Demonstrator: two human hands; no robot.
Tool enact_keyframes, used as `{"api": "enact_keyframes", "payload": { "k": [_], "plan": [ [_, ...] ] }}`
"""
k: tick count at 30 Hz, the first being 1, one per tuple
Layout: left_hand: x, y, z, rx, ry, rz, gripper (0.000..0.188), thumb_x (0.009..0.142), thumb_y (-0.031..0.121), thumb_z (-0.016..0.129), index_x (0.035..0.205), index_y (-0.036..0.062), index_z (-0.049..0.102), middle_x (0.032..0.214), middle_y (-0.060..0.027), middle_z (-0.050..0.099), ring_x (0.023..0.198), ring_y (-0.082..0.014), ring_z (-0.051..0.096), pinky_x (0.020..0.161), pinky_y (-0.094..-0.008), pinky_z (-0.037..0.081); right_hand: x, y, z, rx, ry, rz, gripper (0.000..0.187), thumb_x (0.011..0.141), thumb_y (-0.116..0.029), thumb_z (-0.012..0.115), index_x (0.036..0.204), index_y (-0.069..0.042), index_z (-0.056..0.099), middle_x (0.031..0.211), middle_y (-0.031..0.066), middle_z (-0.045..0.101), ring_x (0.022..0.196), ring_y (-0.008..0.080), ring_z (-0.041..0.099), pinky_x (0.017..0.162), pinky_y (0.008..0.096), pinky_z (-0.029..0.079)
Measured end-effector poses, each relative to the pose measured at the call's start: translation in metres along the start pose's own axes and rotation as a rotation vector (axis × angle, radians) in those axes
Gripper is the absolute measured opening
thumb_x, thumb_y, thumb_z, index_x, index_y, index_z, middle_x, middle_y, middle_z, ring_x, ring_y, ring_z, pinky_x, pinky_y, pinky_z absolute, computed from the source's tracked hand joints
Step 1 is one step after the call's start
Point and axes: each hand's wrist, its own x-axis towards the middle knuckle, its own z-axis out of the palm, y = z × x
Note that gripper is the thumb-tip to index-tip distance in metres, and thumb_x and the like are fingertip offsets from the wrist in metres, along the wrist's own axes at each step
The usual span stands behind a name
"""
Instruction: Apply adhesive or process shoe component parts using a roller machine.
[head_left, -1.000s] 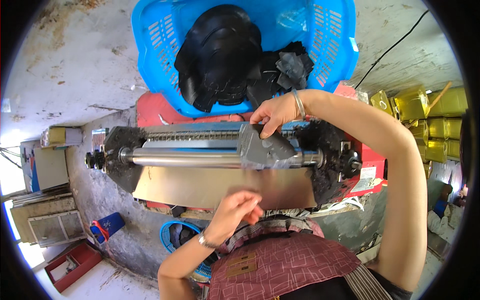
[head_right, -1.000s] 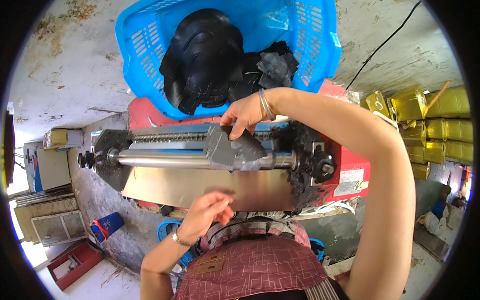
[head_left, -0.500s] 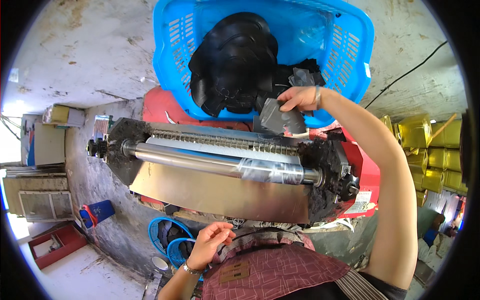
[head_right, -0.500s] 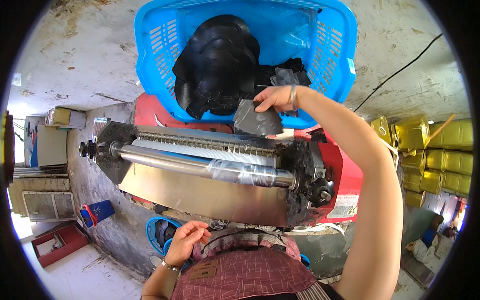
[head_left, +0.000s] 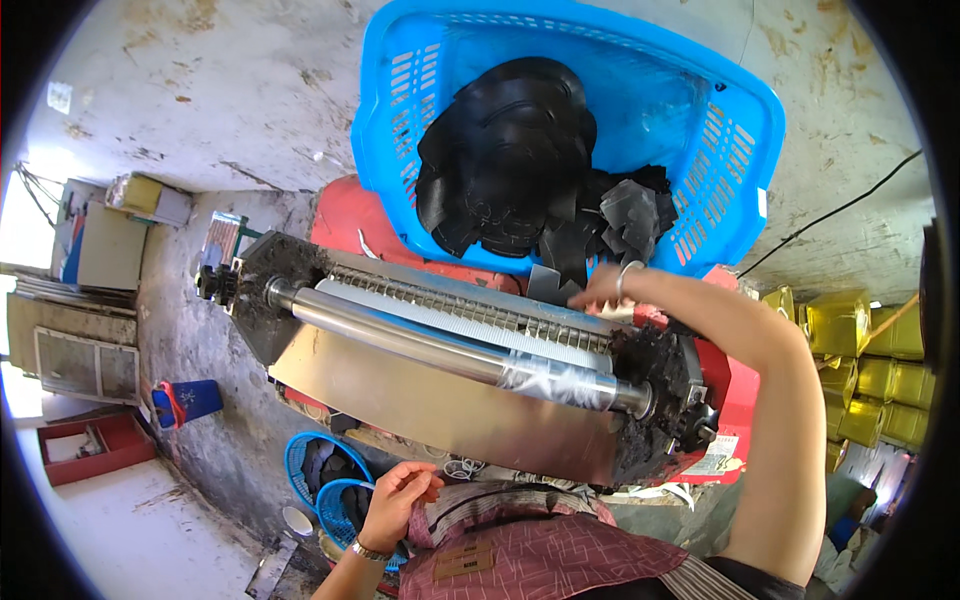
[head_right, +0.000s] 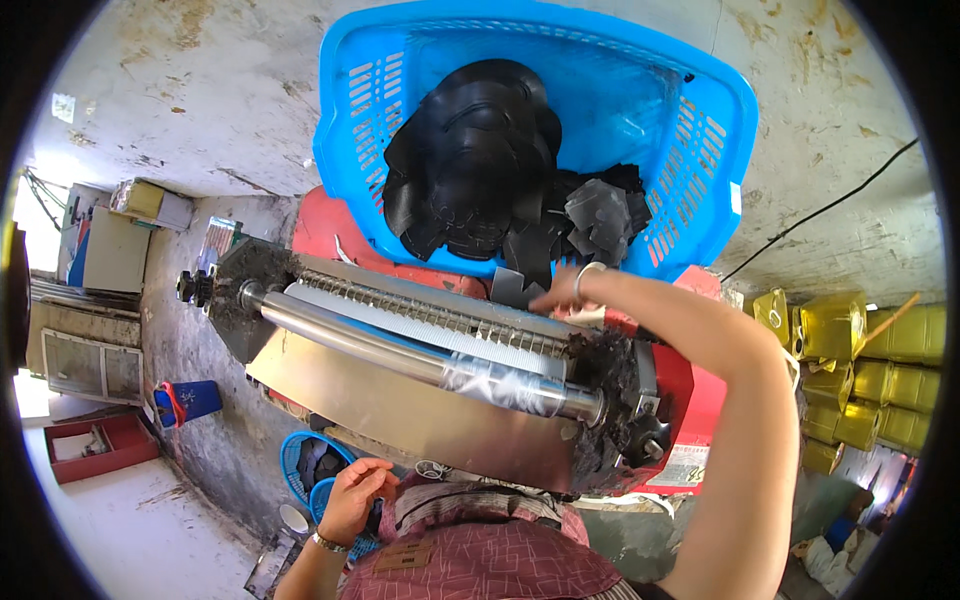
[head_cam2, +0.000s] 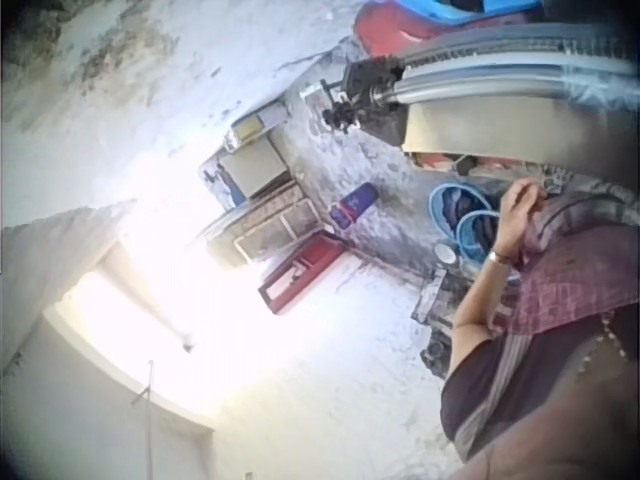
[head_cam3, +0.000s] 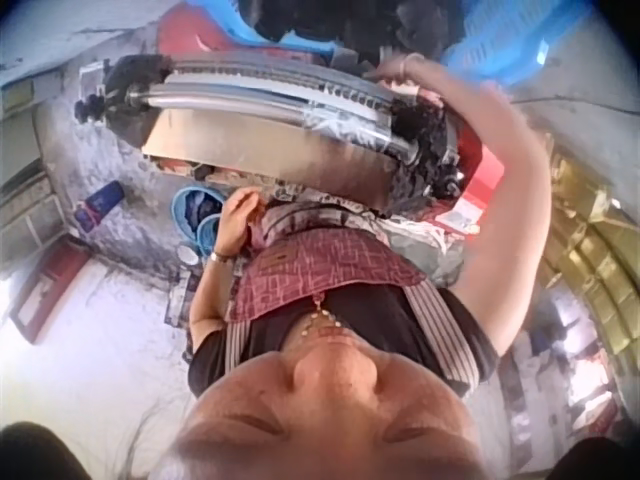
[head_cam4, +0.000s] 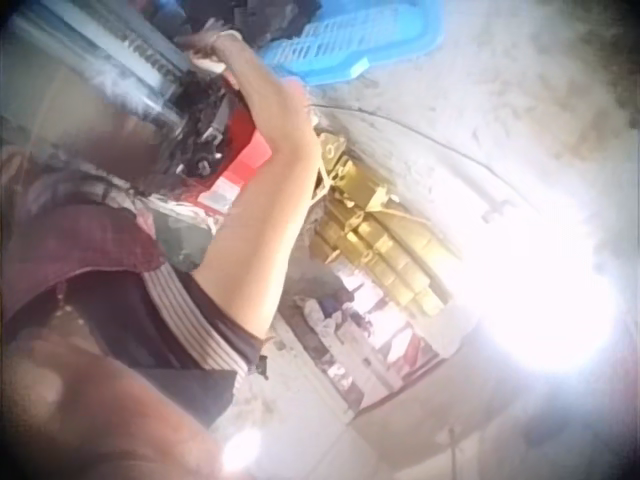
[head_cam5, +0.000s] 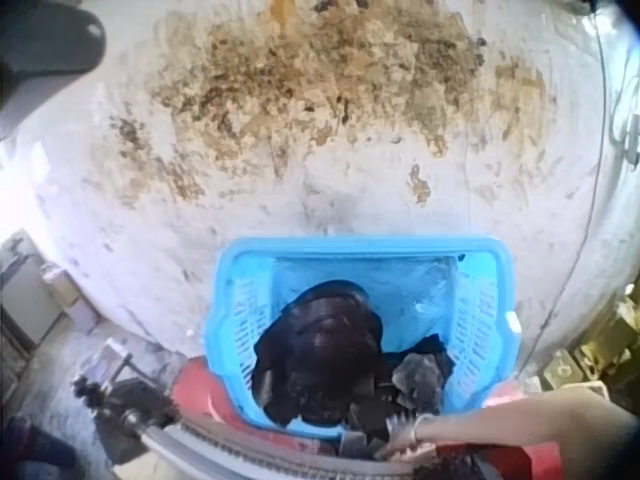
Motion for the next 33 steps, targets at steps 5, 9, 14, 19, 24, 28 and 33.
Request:
{"api": "enact_keyframes", "payload": {
  "k": [5,9,14,19,24,28,33],
  "plan": [
    [-0.003,0.006,-0.008,-0.019,0.125,0.065,0.018,0.085,0.013,0.052,0.097,-0.0003,0.054,0.08,-0.0088,0.06,0.067,-0.0139,0.056,0.062,-0.0259,0.046,-0.022,0.016,-0.029,-0.09,0.324,-0.509,0.035,0.068,-0.041,0.061,0.068,-0.006,0.062,0.062,0.0105,0.059,0.053,0.022,0.057,0.052,0.0341,0.044],
    [-0.007,-0.009,-0.015,-0.113,0.165,0.063,0.018,0.085,0.012,0.051,0.098,-0.0004,0.054,0.081,-0.0092,0.06,0.068,-0.0141,0.055,0.063,-0.0255,0.046,-0.064,0.031,-0.057,-0.818,1.243,-0.463,0.013,0.069,-0.02,0.054,0.07,-0.008,0.057,0.093,0.0088,0.055,0.077,0.0231,0.053,0.062,0.0364,0.044],
    [-0.005,-0.001,-0.001,-0.057,0.06,0.018,0.019,0.086,0.012,0.05,0.1,-0.0009,0.053,0.083,-0.0098,0.06,0.07,-0.0138,0.055,0.065,-0.0255,0.045,-0.018,0.085,-0.043,-1.509,0.977,-0.374,0.031,0.071,-0.025,0.056,0.097,-0.008,0.062,0.105,0.0088,0.052,0.103,0.0248,0.046,0.08,0.0408,0.039],
    [-0.036,0.003,-0.009,0.035,0.12,0.209,0.026,0.089,0.02,0.047,0.103,-0.0013,0.053,0.088,-0.0061,0.06,0.076,-0.0094,0.054,0.069,-0.0217,0.044,-0.112,0.056,-0.048,-0.76,1.045,-0.493,0.024,0.078,-0.028,0.055,0.087,-0.006,0.06,0.088,0.0114,0.06,0.077,0.0282,0.058,0.064,0.0379,0.047],
    [-0.037,0.035,0.024,0.053,0.225,0.763,0.034,0.092,0.026,0.038,0.109,-0.0008,0.052,0.108,-0.0082,0.055,0.098,-0.0138,0.05,0.088,-0.0282,0.038,-0.256,-0.082,0.071,-0.424,0.832,-1.101,0.022,0.075,-0.01,0.057,0.094,0.001,0.058,0.09,0.0161,0.061,0.079,0.0305,0.061,0.069,0.0373,0.049],
    [0.005,-0.005,0.024,-0.411,0.048,0.998,0.039,0.093,0.029,0.034,0.115,0.0003,0.048,0.116,-0.0085,0.051,0.107,-0.0177,0.046,0.093,-0.0315,0.033,-0.248,-0.176,0.221,0.028,0.22,-1.107,0.067,0.088,-0.035,0.037,0.128,0.014,0.016,0.131,0.0335,0.022,0.124,0.0398,0.025,0.104,0.0389,0.021],
    [-0.032,-0.053,-0.013,-0.443,0.378,0.813,0.058,0.093,0.04,0.024,0.138,0.0069,0.007,0.143,-0.0079,0.009,0.132,-0.0205,0.009,0.106,-0.0327,0.008,-0.152,-0.295,0.291,1.104,-0.452,-0.611,0.065,0.091,-0.047,0.027,0.135,-0.001,0.016,0.139,0.0077,0.021,0.128,0.0168,0.019,0.103,0.0261,0.016]
  ]
}}
